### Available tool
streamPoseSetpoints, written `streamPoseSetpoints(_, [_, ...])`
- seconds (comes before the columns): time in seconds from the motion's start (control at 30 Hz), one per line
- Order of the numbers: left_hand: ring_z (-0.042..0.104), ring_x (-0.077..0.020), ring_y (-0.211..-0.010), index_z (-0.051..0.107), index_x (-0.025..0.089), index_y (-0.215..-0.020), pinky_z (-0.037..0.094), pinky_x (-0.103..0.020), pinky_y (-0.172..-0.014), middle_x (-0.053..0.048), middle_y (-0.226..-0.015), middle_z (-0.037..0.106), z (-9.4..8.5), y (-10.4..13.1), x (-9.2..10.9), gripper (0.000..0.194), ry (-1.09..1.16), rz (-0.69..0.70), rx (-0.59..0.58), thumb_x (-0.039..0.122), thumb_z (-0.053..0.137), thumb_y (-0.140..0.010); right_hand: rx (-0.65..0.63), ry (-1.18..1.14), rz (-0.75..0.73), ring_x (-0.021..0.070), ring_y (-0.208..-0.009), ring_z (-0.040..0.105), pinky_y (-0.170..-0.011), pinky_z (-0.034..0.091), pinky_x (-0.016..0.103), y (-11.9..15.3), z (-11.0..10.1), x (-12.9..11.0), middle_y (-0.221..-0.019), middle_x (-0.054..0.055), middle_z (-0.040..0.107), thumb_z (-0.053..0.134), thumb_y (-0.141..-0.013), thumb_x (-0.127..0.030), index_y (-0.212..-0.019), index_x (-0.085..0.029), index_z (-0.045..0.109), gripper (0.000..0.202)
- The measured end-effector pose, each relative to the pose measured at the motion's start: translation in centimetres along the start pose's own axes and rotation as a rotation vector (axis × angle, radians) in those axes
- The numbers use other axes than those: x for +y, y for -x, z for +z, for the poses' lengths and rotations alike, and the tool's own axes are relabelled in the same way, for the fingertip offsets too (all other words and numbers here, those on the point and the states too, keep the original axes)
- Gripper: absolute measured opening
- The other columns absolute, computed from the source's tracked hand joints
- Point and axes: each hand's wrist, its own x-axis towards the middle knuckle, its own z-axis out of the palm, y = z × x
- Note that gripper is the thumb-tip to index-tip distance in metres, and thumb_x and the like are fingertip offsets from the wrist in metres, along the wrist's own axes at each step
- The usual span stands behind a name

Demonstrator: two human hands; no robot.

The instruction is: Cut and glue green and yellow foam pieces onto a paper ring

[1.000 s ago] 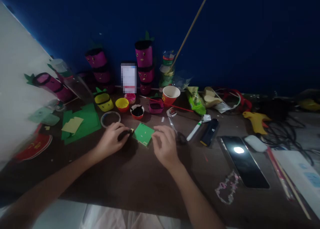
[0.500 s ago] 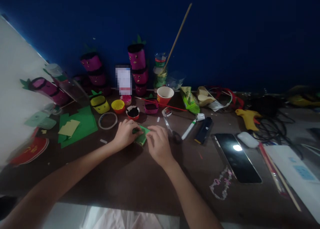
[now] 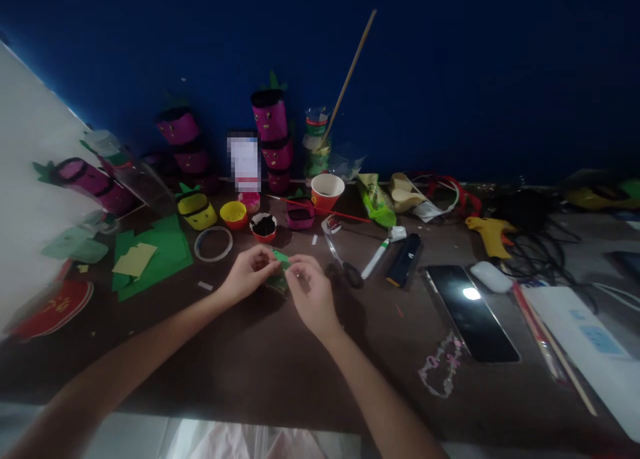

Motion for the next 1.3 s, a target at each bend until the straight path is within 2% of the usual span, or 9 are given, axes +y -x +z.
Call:
streamPoseSetpoints(0.13, [0.064,-0.0127,-0.062,0.053,0.015,-0.084,0.051,-0.024,-0.059,0.000,-0.066,0.065,0.4,0.7,0.2,0.027,0.285,-0.098,0.050,0.032,0.069,-0.071,-0.048,-0.322,0.272,0.0194,-0.094,0.060,-0.085,0.048,0.037,0.2,1.2,0.6,-0.101,0.009,0.061,0.060,-0.078,-0.035,-0.073,-0.017,0.059,0.018])
streamPoseSetpoints(0.23, [0.067,-0.0140,-0.065,0.055,0.015,-0.083,0.054,-0.026,-0.065,-0.001,-0.068,0.068,0.5,1.0,0.5,0.027,0.373,-0.105,0.063,0.033,0.070,-0.070,-0.034,-0.447,0.344,0.0194,-0.097,0.059,-0.092,0.045,0.039,0.4,1.7,1.5,-0.104,0.009,0.062,0.064,-0.077,-0.035,-0.077,-0.017,0.061,0.018])
streamPoseSetpoints(0.4, [0.067,-0.0141,-0.066,0.056,0.014,-0.083,0.055,-0.027,-0.067,-0.002,-0.070,0.069,0.6,1.3,0.4,0.028,0.434,-0.112,0.047,0.033,0.071,-0.069,-0.021,-0.476,0.346,0.0188,-0.098,0.059,-0.094,0.043,0.040,0.5,2.1,2.5,-0.104,0.008,0.062,0.064,-0.077,-0.032,-0.079,-0.017,0.064,0.015])
streamPoseSetpoints(0.73, [0.068,-0.0163,-0.068,0.055,0.016,-0.083,0.056,-0.028,-0.067,-0.003,-0.072,0.071,1.0,1.7,0.1,0.025,0.346,-0.102,0.124,0.030,0.070,-0.070,0.011,-0.360,0.302,0.0188,-0.088,0.061,-0.084,0.049,0.037,0.1,2.0,1.1,-0.089,0.006,0.063,0.067,-0.073,-0.030,-0.067,-0.017,0.065,0.015])
streamPoseSetpoints(1.0, [0.069,-0.0161,-0.071,0.057,0.014,-0.083,0.055,-0.024,-0.067,-0.004,-0.074,0.072,1.1,2.0,0.0,0.019,0.286,-0.081,0.120,0.026,0.067,-0.072,0.015,-0.358,0.313,0.0164,-0.084,0.060,-0.081,0.049,0.032,0.2,2.0,1.1,-0.086,0.004,0.062,0.066,-0.074,-0.028,-0.068,-0.017,0.066,0.012])
streamPoseSetpoints(1.3, [0.069,-0.0164,-0.072,0.057,0.014,-0.083,0.055,-0.023,-0.066,-0.003,-0.075,0.072,1.2,2.1,0.1,0.016,0.274,-0.068,0.125,0.023,0.066,-0.073,0.034,-0.345,0.330,0.0170,-0.082,0.061,-0.080,0.049,0.032,0.1,2.1,0.6,-0.083,0.004,0.063,0.066,-0.073,-0.028,-0.067,-0.018,0.066,0.012])
